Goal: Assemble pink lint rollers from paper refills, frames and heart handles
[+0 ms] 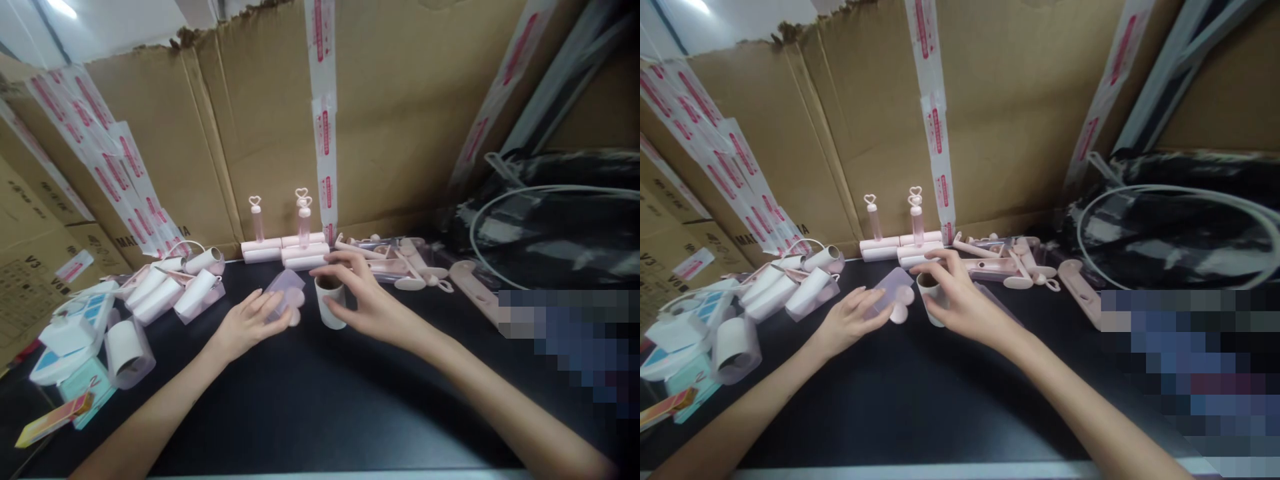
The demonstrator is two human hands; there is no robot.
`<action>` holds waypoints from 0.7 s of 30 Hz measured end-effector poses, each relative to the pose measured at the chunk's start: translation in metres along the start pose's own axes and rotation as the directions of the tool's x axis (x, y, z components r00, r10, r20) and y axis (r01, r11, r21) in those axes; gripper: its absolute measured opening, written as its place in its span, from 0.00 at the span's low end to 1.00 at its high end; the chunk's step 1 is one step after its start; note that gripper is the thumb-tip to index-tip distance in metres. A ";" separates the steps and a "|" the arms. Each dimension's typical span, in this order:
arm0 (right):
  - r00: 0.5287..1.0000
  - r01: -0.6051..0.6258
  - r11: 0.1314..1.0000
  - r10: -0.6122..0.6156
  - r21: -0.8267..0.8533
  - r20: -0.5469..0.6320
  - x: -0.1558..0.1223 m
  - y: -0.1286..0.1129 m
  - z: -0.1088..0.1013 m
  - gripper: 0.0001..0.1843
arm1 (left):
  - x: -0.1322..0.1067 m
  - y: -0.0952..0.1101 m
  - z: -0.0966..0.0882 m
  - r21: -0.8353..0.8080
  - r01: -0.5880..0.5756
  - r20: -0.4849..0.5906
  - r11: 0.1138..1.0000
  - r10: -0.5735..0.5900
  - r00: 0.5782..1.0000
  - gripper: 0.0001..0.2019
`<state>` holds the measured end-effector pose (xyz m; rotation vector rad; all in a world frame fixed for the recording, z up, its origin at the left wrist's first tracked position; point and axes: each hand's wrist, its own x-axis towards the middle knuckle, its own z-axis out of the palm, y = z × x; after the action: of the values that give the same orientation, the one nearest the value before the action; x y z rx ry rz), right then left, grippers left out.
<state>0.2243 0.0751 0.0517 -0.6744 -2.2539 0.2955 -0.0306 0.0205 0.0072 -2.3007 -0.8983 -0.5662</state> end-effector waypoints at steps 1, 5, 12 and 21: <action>1.000 -0.018 1.000 0.018 -0.023 -0.001 -0.001 0.001 0.000 0.14 | 0.001 0.001 -0.001 -0.011 -0.007 0.017 1.000 0.007 1.000 0.25; 0.984 -0.098 0.995 0.095 0.011 0.151 -0.002 0.007 -0.007 0.15 | 0.004 -0.004 -0.009 -0.046 0.146 0.120 0.988 -0.140 0.983 0.26; 0.989 -0.132 0.988 0.137 0.086 -0.052 -0.003 -0.006 -0.037 0.18 | -0.002 -0.022 -0.020 -0.242 0.779 0.427 0.578 -0.658 0.621 0.30; 0.944 -0.122 0.930 0.217 0.348 -0.248 -0.004 -0.014 -0.034 0.28 | 0.038 0.056 -0.011 -0.741 0.281 0.354 0.609 0.000 0.935 0.20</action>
<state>0.2458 0.0616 0.0781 -0.6870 -1.8199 0.6075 0.0333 -0.0027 0.0157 -3.2233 -1.1550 -0.7830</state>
